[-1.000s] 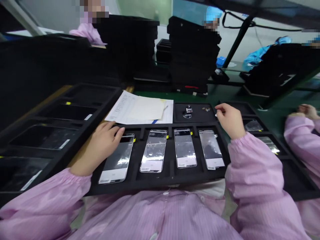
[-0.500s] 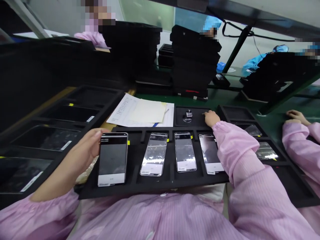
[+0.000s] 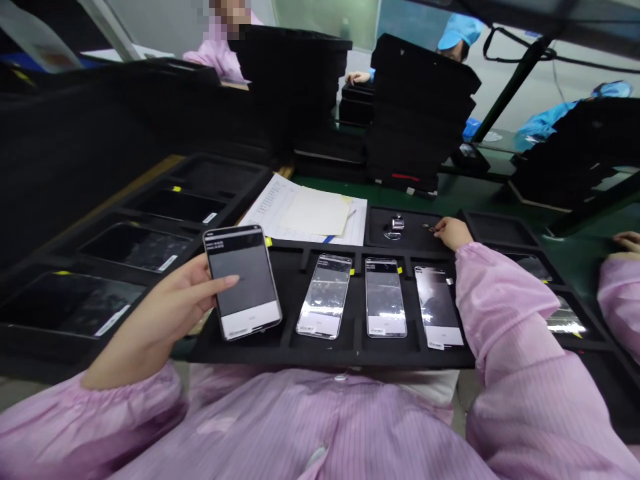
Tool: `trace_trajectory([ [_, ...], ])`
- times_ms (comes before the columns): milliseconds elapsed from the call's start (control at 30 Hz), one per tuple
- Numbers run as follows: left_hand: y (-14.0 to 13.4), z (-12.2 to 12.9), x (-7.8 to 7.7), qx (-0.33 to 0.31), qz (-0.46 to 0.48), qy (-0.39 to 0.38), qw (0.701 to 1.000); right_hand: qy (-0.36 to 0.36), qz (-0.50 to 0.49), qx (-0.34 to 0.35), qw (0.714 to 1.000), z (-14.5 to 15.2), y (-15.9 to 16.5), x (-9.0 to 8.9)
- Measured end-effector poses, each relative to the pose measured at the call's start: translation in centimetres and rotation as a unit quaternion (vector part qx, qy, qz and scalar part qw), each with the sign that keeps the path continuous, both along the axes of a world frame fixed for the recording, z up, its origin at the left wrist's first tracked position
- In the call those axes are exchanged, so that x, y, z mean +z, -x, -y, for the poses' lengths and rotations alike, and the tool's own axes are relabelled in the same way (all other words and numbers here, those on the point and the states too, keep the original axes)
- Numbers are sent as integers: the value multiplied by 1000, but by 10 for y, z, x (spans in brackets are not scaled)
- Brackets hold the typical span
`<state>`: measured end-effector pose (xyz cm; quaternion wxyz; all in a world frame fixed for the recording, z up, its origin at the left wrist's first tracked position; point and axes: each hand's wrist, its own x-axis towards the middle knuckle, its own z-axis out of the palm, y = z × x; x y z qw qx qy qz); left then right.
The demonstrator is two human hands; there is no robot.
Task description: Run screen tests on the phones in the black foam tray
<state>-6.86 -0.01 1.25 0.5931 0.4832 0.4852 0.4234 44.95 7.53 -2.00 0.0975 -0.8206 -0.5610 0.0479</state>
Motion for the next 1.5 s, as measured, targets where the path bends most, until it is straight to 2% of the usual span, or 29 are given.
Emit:
trace_trajectory([
  [100, -22, 15, 8, 73, 97, 21, 992, -14, -33, -25, 999, 7, 10, 16],
  [200, -46, 25, 8, 81, 175, 64, 979, -75, -65, -37, 994, 23, 34, 35],
  [267, -57, 29, 6, 82, 208, 77, 972, -118, -113, -21, 986, 46, 63, 47],
  [333, -66, 32, 5, 91, 238, 80, 964, -134, -220, 24, 966, 81, 103, 56],
  [367, -70, 32, 4, 99, 253, 80, 959, -149, -370, 53, 915, 101, 125, 60],
  [400, -74, 33, 5, 109, 269, 83, 953, -134, -485, 71, 861, 121, 148, 63],
  [467, -81, 33, 6, 125, 295, 94, 943, -78, -618, 70, 779, 154, 190, 67],
  [500, -85, 32, 7, 130, 307, 99, 937, -65, -658, 71, 747, 167, 206, 68],
  [567, -92, 30, 9, 139, 332, 106, 927, -52, -699, 66, 711, 182, 229, 67],
  [633, -99, 30, 11, 144, 355, 112, 917, -56, -719, 61, 690, 189, 239, 64],
  [900, -112, 37, 18, 159, 373, 115, 907, -49, -775, 62, 627, 194, 256, 48],
  [1100, -116, 41, 18, 160, 357, 79, 917, -55, -796, 73, 599, 192, 265, 46],
  [1300, -118, 42, 15, 153, 345, -7, 926, -56, -788, 75, 608, 192, 263, 45],
  [1500, -118, 43, 13, 150, 320, -49, 934, -61, -785, 68, 612, 190, 261, 39],
])
